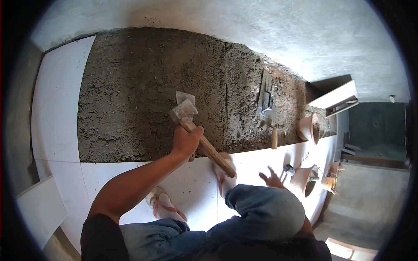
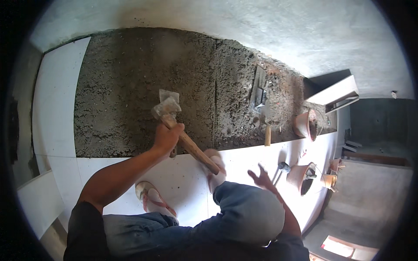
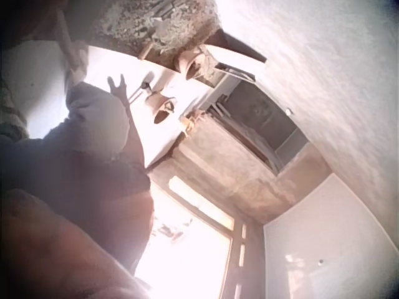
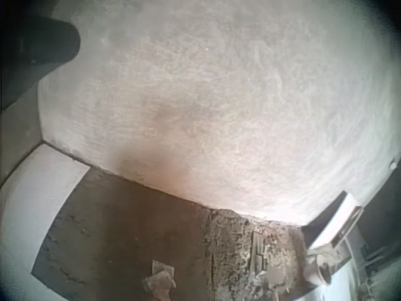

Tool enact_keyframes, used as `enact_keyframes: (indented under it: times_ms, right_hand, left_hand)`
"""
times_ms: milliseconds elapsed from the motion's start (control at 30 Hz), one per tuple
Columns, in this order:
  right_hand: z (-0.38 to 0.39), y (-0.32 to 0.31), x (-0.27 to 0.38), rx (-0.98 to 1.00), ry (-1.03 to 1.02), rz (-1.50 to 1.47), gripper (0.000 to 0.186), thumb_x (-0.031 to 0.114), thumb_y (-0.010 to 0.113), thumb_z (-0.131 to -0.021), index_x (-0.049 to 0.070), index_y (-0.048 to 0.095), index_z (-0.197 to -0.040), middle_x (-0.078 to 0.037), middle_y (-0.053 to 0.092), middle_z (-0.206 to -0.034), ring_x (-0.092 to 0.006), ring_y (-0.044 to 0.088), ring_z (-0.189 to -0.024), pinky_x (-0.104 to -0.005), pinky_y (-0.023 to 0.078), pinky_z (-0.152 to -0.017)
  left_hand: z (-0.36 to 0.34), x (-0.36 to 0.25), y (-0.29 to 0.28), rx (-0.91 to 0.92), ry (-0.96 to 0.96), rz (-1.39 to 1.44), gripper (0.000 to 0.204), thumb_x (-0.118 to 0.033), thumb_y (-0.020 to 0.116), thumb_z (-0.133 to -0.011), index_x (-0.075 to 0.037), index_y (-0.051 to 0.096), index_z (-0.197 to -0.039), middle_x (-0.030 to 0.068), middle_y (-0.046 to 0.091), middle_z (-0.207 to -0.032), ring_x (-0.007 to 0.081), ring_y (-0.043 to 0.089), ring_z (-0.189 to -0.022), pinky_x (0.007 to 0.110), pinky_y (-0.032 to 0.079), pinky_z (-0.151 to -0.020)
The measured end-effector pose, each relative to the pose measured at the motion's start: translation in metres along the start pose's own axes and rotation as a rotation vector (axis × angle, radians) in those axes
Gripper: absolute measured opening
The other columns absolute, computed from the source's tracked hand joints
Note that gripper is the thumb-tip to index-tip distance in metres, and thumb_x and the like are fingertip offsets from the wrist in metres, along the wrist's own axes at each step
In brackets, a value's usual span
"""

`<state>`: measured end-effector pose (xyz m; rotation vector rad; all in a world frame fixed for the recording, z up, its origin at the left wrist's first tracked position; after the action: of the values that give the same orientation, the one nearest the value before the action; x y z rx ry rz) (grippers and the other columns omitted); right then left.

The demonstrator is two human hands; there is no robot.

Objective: The person prepares a mortar bed on the floor using a hammer and a trowel, then lifts and places a large floor tile onto the area.

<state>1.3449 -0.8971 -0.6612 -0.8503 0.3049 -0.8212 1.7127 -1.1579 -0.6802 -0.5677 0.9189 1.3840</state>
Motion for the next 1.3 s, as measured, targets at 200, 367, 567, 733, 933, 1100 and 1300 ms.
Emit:
enact_keyframes:
  times_ms: [200, 367, 567, 733, 933, 1100, 1300]
  right_hand:
    - [0.18, 0.06, -0.073, 0.268, 0.367, -0.428, 0.071, 0.041, 0.06, -0.085, 0.0, 0.033, -0.136, -0.023, 0.045, -0.131, -0.0337, 0.046, -0.119, -0.0468, 0.035, -0.101]
    - [0.251, 0.02, -0.089, 0.49, 0.543, -0.862, 0.058, 0.036, 0.055, -0.09, 0.001, 0.039, -0.133, -0.02, 0.045, -0.132, -0.0305, 0.049, -0.117, -0.0478, 0.036, -0.1]
    - [0.131, -0.229, -0.026, 0.244, -0.681, -1.258, 0.071, 0.055, 0.042, -0.087, -0.004, 0.042, -0.127, -0.025, 0.057, -0.113, -0.0335, 0.061, -0.097, -0.0456, 0.045, -0.09]
    - [-0.046, -0.18, 0.004, 0.101, -0.708, -0.585, 0.082, 0.058, 0.047, -0.085, 0.001, 0.028, -0.14, -0.023, 0.045, -0.13, -0.031, 0.046, -0.119, -0.0397, 0.036, -0.101]
    - [-0.108, -0.109, 0.027, 0.613, -0.462, -0.881, 0.063, 0.045, 0.061, -0.081, -0.004, 0.048, -0.119, -0.022, 0.062, -0.105, -0.0336, 0.062, -0.094, -0.0412, 0.049, -0.079]
    - [-0.204, -0.119, -0.049, -0.117, -0.248, -1.013, 0.044, 0.034, 0.063, -0.081, -0.005, 0.055, -0.099, -0.025, 0.063, -0.089, -0.0393, 0.064, -0.075, -0.0415, 0.051, -0.066]
    - [-0.321, -0.198, -0.146, -0.277, 0.066, -0.658, 0.045, 0.033, 0.062, -0.082, -0.006, 0.054, -0.102, -0.029, 0.061, -0.097, -0.0395, 0.059, -0.098, -0.0473, 0.046, -0.085]
  left_hand:
    - [-0.007, 0.005, 0.021, 0.105, -0.044, -0.071, 0.025, -0.021, 0.062, -0.079, 0.003, 0.058, -0.074, 0.0071, 0.057, -0.064, 0.0124, 0.054, -0.059, 0.035, 0.042, -0.052]
    - [-0.018, -0.001, 0.053, 0.042, 0.025, -0.115, 0.023, -0.021, 0.063, -0.08, 0.001, 0.058, -0.08, 0.0053, 0.056, -0.068, 0.0127, 0.054, -0.063, 0.033, 0.042, -0.056]
    - [-0.032, -0.018, 0.12, -0.009, 0.254, -0.234, 0.025, -0.015, 0.063, -0.08, 0.004, 0.054, -0.094, 0.0074, 0.058, -0.082, 0.0141, 0.056, -0.073, 0.031, 0.045, -0.063]
    - [-0.028, -0.034, 0.252, 0.141, 0.31, -0.391, 0.027, -0.015, 0.063, -0.08, 0.003, 0.053, -0.098, 0.0073, 0.057, -0.083, 0.0146, 0.055, -0.074, 0.031, 0.045, -0.064]
    - [-0.034, 0.004, 0.396, 0.189, 0.239, -0.294, 0.034, -0.022, 0.066, -0.079, -0.002, 0.052, -0.102, 0.0052, 0.055, -0.077, 0.0122, 0.053, -0.066, 0.029, 0.045, -0.059]
    - [-0.055, 0.039, 0.429, 0.184, -0.116, -0.369, 0.026, -0.025, 0.06, -0.085, -0.006, 0.05, -0.099, 0.0032, 0.054, -0.072, 0.011, 0.05, -0.058, 0.027, 0.044, -0.055]
    - [-0.068, 0.086, 0.475, 0.245, -0.288, -0.307, 0.017, -0.02, 0.054, -0.088, -0.006, 0.05, -0.098, 0.0035, 0.055, -0.076, 0.0144, 0.052, -0.063, 0.029, 0.043, -0.058]
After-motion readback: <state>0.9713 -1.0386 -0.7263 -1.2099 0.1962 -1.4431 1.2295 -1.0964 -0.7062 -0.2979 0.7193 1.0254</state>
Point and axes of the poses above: each hand's wrist, its own z-axis away from the middle knuckle, its own y-axis out of the palm, x = y × z, the point moved 6 cm from there along -z, towards the middle knuckle
